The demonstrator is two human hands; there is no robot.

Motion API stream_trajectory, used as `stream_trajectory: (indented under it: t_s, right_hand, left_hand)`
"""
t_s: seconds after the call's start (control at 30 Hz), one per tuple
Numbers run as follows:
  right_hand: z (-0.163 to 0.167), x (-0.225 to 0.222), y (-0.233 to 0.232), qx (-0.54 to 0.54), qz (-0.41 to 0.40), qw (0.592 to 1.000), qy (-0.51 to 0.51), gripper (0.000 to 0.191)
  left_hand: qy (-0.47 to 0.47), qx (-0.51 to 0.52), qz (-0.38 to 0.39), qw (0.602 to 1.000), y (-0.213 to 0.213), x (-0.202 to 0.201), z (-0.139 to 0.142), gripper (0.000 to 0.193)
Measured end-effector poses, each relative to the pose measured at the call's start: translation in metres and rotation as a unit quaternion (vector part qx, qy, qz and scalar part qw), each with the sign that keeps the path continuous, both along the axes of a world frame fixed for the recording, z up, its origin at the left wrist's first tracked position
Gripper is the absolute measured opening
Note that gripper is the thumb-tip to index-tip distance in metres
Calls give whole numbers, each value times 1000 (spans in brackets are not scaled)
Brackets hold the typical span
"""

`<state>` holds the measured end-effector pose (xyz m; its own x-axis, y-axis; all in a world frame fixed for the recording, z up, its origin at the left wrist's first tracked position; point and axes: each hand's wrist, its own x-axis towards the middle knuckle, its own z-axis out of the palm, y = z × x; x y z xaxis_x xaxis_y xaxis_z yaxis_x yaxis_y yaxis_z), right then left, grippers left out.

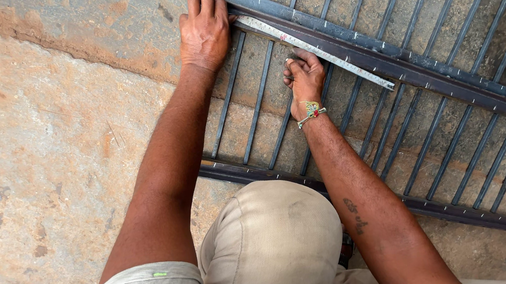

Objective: The person kneels on a tiled floor and uses a metal ruler to measure the width of a rectangular metal grate. They repeatedly place the ruler across the bars, mark specific points with a pencil, and reposition the ruler to verify measurements.

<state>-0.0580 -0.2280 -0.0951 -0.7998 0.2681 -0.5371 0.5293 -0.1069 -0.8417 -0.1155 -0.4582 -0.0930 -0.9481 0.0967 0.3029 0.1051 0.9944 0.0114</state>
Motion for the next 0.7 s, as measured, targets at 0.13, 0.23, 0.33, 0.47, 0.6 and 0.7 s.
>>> stream_trajectory:
  t_s: [0.13,0.23,0.33,0.47,0.6,0.7]
  right_hand:
    - [4,-5,2,-15,-18,1000,9,26]
    - [6,-6,5,-23,-18,1000,3,25]
    - [8,-6,4,-28,-20,999,1,24]
    - [9,-5,3,-20,-19,1000,-4,23]
    - [10,-5,2,-13,-16,1000,-3,21]
    - [10,-5,-1,0,-12,1000,6,16]
  left_hand:
    - [3,17,-2,1000,0,2,5,41]
    - [9,9,-4,1000,0,3,7,40]
    - [10,2,-3,1000,0,3,6,41]
    - [0,0,-5,1000,0,2,4,45]
    - [1,-4,-1,1000,-1,3,3,44]
    - [10,-8,-2,1000,0,3,4,44]
